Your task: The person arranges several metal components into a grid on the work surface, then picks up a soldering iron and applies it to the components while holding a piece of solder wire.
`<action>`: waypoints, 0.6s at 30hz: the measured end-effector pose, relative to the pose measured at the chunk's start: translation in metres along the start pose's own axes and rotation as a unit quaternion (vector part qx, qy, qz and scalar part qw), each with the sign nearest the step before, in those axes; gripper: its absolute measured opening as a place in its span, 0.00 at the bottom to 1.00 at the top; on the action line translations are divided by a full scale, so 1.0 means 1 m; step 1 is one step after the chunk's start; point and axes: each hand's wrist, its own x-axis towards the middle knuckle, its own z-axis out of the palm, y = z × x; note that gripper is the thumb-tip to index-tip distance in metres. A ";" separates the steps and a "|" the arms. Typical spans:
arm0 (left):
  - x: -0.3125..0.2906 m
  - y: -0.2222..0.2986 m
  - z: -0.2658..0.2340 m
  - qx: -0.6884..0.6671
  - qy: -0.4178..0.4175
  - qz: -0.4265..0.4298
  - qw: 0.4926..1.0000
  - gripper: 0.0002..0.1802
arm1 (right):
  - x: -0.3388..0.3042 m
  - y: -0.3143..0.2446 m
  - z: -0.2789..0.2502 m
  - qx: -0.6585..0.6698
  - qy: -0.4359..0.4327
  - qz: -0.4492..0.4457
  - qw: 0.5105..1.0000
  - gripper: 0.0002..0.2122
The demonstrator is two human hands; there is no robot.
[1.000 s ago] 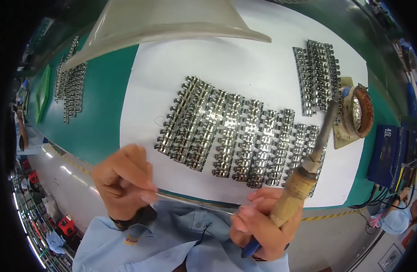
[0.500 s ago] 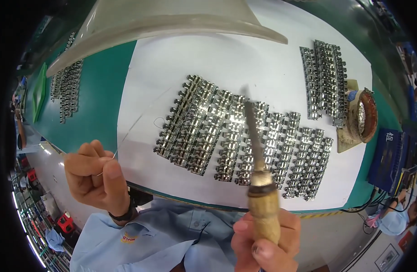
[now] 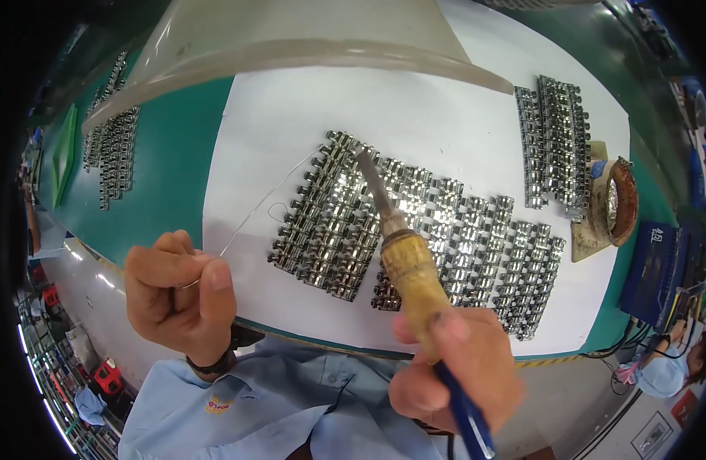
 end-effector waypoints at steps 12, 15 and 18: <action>0.002 0.000 -0.002 0.014 -0.019 -0.007 1.000 0.15 | 0.001 -0.012 0.005 0.052 0.029 0.158 0.986 0.17; 0.002 0.000 -0.003 0.021 -0.025 -0.009 0.999 0.15 | 0.002 -0.013 0.009 0.063 0.039 0.177 0.981 0.17; 0.002 0.000 -0.005 0.021 -0.038 -0.007 0.999 0.14 | 0.003 -0.013 0.014 0.075 0.050 0.196 0.976 0.17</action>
